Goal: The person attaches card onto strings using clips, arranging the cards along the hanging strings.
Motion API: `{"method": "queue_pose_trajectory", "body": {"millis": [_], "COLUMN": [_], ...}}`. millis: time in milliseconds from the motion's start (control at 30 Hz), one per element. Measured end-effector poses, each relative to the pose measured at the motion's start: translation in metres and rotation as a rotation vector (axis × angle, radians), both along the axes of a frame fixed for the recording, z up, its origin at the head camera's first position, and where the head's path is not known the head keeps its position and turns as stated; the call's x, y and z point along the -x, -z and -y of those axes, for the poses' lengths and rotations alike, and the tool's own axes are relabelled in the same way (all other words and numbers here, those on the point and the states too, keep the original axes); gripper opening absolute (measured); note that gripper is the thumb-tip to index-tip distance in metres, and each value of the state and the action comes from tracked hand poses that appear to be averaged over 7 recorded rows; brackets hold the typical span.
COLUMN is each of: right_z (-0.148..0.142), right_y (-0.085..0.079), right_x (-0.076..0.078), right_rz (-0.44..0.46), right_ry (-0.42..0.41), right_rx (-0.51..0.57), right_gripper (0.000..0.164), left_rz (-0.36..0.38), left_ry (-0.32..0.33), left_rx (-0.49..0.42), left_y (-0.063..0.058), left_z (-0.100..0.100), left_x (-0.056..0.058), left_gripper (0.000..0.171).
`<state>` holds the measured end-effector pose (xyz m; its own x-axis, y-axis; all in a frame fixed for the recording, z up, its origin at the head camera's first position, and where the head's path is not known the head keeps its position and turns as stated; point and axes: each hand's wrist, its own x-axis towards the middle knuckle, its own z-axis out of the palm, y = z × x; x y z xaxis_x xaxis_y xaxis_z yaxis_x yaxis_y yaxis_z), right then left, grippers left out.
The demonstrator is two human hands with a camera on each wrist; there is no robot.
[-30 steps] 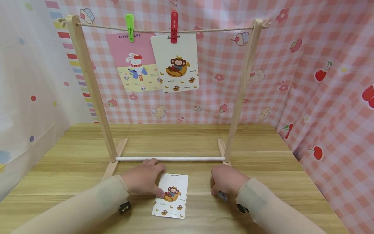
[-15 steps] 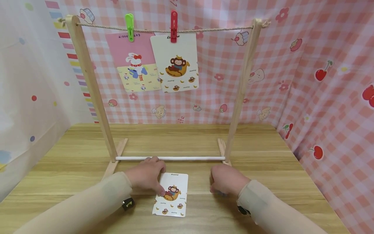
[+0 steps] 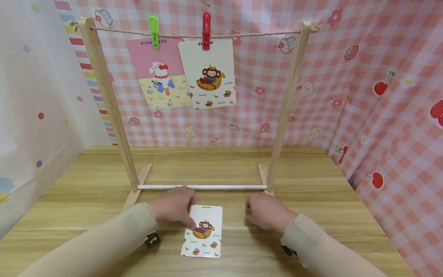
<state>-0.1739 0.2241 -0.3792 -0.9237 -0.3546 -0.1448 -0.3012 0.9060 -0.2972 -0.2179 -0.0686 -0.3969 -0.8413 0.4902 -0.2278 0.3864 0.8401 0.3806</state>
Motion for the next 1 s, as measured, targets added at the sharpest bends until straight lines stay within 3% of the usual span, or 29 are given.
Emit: {"method": "queue_pose_trajectory", "body": {"millis": [200,467,767,1000], "right_z": [0.000,0.000,0.000,-0.001], "right_y": [0.002,0.002,-0.001,0.000], "right_x": [0.001,0.001,0.002,0.004], "right_rz": [-0.041,-0.065,0.016,0.006], "right_ry": [-0.011,0.005,0.026,0.011], "right_rx": [0.029,0.144,0.335,0.462], "right_gripper": [0.026,0.010,0.017,0.035], "left_rz": [0.027,0.080,0.124,0.144], "left_ry": [-0.021,-0.065,-0.061,-0.041], "left_rx": [-0.055,-0.110,-0.186,-0.309], "left_y": [0.000,-0.004,0.002,0.006], "left_z": [0.001,0.000,0.004,0.006], "left_x": [-0.001,-0.005,-0.004,0.000], "left_gripper": [0.058,0.060,0.054,0.044]}}
